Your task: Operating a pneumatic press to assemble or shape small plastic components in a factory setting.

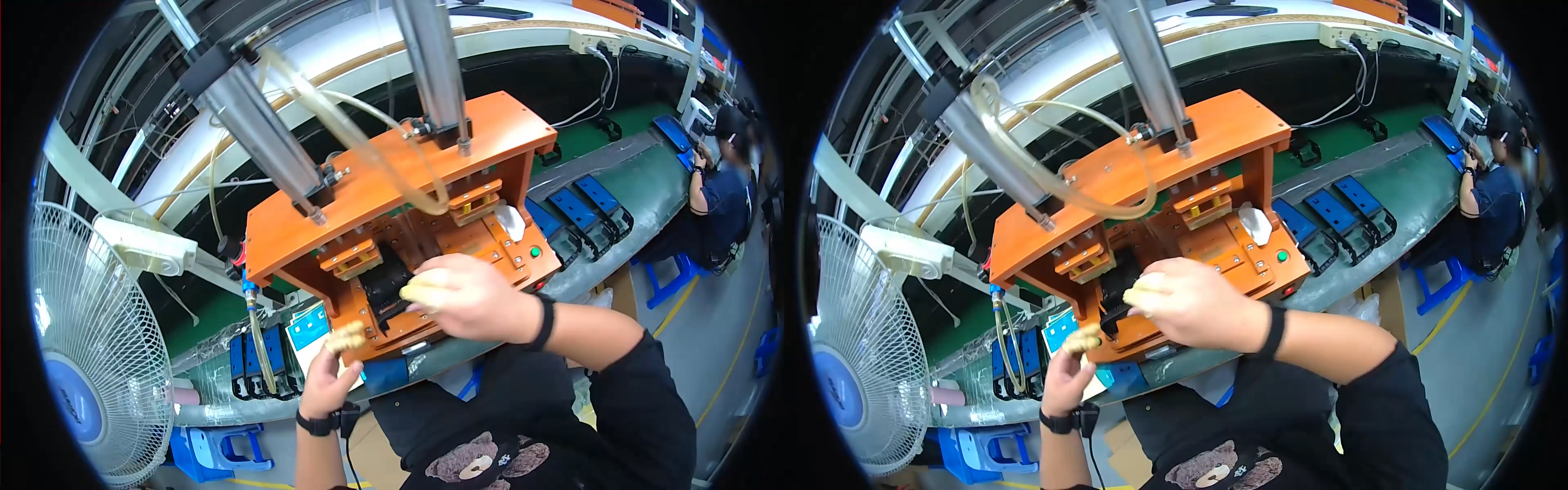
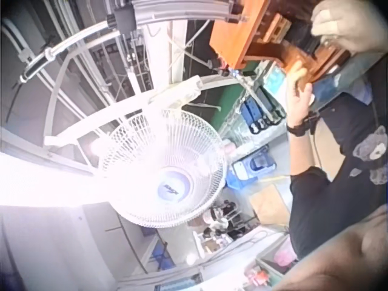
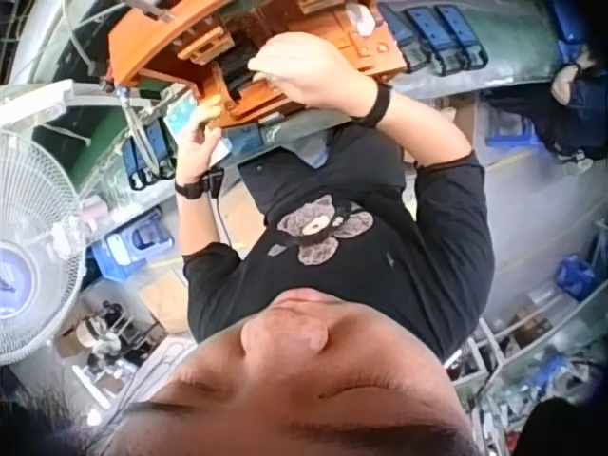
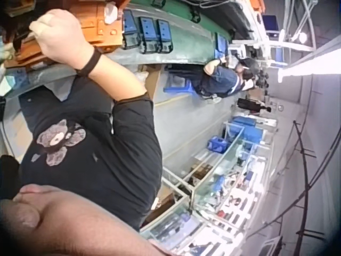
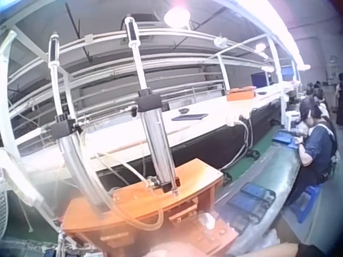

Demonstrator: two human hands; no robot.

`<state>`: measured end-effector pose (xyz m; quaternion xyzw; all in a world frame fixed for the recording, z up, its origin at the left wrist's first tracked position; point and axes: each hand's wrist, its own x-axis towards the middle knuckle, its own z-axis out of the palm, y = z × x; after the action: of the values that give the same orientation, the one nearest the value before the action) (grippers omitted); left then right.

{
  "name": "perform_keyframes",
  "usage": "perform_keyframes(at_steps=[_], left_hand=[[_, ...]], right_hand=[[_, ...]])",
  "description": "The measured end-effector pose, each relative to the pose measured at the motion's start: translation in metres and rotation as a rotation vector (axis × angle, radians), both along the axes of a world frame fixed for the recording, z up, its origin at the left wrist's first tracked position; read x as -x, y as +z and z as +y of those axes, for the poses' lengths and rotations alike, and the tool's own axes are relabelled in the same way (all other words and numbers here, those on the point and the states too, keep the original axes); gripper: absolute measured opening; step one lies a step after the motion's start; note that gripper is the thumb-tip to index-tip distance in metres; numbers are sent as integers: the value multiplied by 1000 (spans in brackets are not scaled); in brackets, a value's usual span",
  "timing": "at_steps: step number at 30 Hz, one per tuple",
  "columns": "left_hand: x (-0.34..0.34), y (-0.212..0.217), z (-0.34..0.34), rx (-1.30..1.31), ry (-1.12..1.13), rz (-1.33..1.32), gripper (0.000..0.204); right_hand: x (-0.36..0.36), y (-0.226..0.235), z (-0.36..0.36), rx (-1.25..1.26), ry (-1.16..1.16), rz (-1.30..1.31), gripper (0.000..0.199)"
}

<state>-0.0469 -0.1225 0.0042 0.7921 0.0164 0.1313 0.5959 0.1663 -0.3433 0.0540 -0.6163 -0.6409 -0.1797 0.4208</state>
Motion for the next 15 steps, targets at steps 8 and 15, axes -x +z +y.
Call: perform_keyframes(at_steps=[8,15], left_hand=[[-92,4,42,-170,162,211,31],[-118,-37,118,-731,328,198,23]], right_hand=[[-56,-25,-235,-454,-198,1166,17],[-187,-179,-391,-1222,-489,1436,19]])
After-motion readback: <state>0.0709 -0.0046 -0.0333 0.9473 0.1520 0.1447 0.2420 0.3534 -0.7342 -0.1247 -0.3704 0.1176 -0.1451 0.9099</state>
